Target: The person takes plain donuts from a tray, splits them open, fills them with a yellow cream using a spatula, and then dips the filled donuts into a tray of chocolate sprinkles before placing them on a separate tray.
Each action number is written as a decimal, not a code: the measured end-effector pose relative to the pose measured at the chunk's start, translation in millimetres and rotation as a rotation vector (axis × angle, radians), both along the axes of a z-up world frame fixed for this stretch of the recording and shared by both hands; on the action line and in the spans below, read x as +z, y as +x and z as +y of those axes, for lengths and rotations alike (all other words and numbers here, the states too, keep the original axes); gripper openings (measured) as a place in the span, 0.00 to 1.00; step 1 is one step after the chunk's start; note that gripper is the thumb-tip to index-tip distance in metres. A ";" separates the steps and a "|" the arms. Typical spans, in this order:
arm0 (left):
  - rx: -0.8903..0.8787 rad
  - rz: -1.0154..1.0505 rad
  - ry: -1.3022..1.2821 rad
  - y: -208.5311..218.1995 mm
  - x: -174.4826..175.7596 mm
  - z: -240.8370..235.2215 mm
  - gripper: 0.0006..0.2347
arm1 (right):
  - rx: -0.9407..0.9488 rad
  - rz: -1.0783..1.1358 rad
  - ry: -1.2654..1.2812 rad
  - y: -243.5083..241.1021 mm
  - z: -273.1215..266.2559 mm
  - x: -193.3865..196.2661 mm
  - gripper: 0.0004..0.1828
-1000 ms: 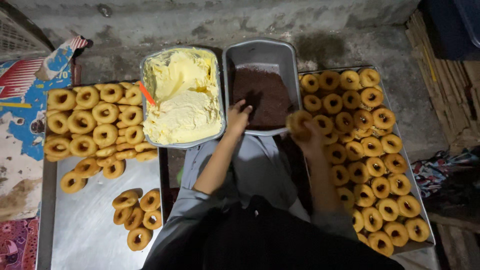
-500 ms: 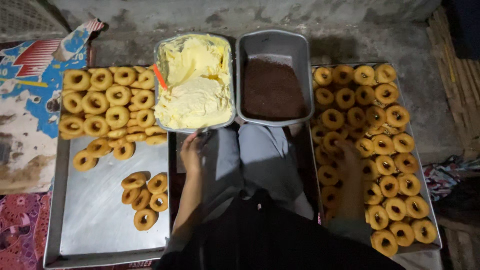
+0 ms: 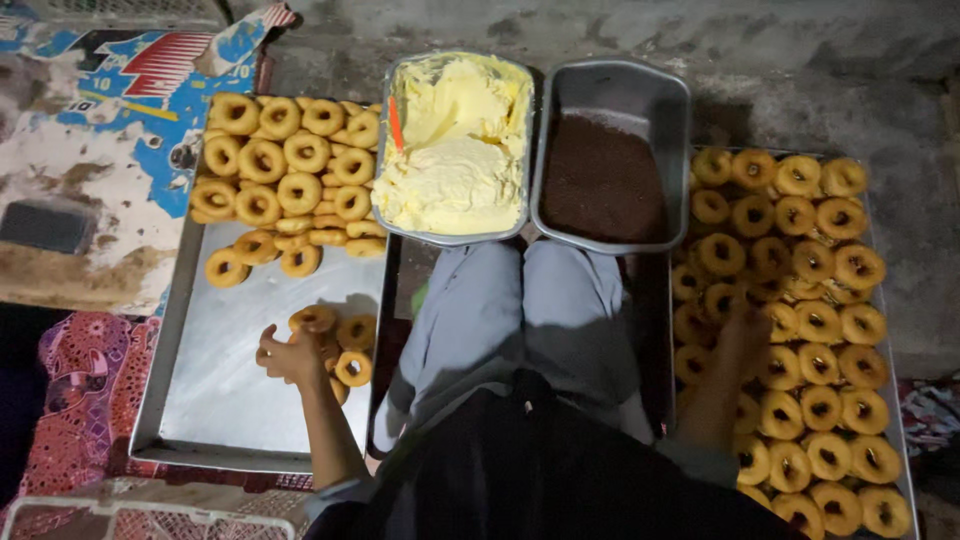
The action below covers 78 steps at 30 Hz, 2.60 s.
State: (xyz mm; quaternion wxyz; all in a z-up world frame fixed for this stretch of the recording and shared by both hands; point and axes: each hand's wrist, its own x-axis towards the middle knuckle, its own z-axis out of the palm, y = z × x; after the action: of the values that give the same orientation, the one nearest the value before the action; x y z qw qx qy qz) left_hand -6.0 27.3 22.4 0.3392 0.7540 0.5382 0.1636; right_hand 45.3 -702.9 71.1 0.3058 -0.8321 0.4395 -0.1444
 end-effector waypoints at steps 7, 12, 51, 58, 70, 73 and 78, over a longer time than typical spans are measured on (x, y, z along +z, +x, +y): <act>-0.365 0.389 -0.118 12.9 34.7 -6.7 0.31 | -0.022 -0.096 0.007 13.5 20.3 -11.7 0.27; -0.300 0.170 0.050 12.2 25.7 -0.7 0.25 | 0.037 -0.253 0.006 30.9 48.6 -20.7 0.24; -0.189 -0.981 -1.659 107.5 57.2 -197.1 0.17 | 1.401 -0.717 -0.394 213.3 382.3 85.0 0.23; -0.155 -0.977 -1.604 153.4 47.1 -180.9 0.22 | 1.487 -0.312 0.101 207.0 396.8 97.2 0.19; -0.037 -1.132 -1.626 165.3 35.0 -178.1 0.12 | 1.420 -0.541 -0.125 228.9 381.5 76.4 0.16; -0.153 -1.201 -1.629 167.6 41.5 -175.4 0.17 | 1.415 -0.509 -0.070 215.8 387.5 81.7 0.16; -0.057 -1.046 -1.550 165.1 46.7 -183.2 0.17 | 1.658 -0.552 0.126 154.1 414.0 87.6 0.20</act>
State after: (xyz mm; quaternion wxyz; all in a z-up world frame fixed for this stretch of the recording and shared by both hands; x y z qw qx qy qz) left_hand 159.1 -155.8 69.2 0.9503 0.1611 0.2573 0.0692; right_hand 199.4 -288.9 158.7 0.4532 -0.8003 -0.3897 -0.0473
